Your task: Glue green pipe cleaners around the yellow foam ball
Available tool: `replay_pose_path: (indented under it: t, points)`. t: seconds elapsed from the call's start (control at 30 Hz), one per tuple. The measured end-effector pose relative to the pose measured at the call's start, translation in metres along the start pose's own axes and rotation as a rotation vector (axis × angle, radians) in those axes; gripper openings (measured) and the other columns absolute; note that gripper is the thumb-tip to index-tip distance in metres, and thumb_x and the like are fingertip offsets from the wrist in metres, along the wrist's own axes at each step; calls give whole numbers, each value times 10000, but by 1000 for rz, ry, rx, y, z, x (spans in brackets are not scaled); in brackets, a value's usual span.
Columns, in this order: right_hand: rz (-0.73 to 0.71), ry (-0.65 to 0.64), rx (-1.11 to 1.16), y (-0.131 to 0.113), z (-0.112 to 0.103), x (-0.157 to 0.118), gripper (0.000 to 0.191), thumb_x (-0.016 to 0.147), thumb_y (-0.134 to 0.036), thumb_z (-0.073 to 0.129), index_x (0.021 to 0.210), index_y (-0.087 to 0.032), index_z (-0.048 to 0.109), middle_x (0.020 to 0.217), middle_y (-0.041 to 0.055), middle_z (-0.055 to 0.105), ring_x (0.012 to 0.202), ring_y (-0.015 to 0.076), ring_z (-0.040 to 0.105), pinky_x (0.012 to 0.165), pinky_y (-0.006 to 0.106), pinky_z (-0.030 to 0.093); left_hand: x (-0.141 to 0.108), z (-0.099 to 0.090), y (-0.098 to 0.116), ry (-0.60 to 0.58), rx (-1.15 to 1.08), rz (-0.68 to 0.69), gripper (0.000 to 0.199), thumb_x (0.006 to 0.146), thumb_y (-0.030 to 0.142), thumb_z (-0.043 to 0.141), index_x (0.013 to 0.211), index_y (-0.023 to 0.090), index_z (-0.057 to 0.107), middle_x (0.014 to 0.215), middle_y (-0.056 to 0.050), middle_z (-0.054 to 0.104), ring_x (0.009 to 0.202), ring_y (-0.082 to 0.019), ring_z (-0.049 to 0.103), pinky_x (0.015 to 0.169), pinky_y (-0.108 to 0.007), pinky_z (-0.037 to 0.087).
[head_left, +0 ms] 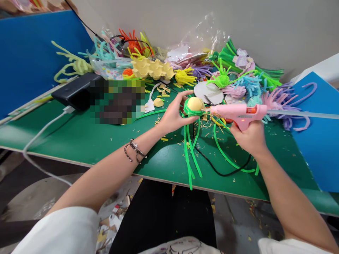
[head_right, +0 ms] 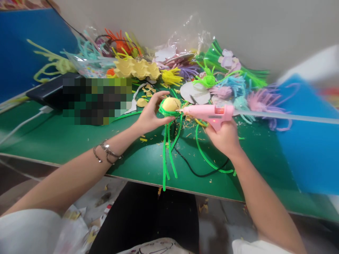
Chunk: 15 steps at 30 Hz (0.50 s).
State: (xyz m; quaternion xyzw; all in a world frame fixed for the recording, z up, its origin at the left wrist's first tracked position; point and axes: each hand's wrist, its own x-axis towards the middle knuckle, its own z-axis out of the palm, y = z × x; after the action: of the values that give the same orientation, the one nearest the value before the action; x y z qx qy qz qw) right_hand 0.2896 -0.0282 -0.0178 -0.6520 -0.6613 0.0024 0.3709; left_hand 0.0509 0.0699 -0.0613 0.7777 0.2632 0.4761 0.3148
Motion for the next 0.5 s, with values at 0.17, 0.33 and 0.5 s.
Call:
replay_pose_path:
  t: [0.17,0.33,0.5]
  points:
    - [-17,-9,2,2,0,0,278,591,-231,566,563,-276,293,493,-11,399,509,197,492,566,373,495,0,-1,1,1,7,-9,707,711,416,766,1301,235,422,1035,-52,582,920,-211,594,749,-317,493]
    - [-19,-21,11,2,0,2,261,572,-229,557,557,-279,302,495,0,421,538,214,523,583,378,505,0,-1,0,4,5,0,712,710,401,778,1306,242,423,1031,-48,576,915,-210,593,758,-325,491]
    - [-27,-22,32,5,1,2,253,571,-236,555,567,-283,306,513,7,439,581,228,543,641,401,529,0,-1,2,8,32,3,697,704,326,759,1304,221,418,1040,-56,580,924,-205,595,707,-297,486]
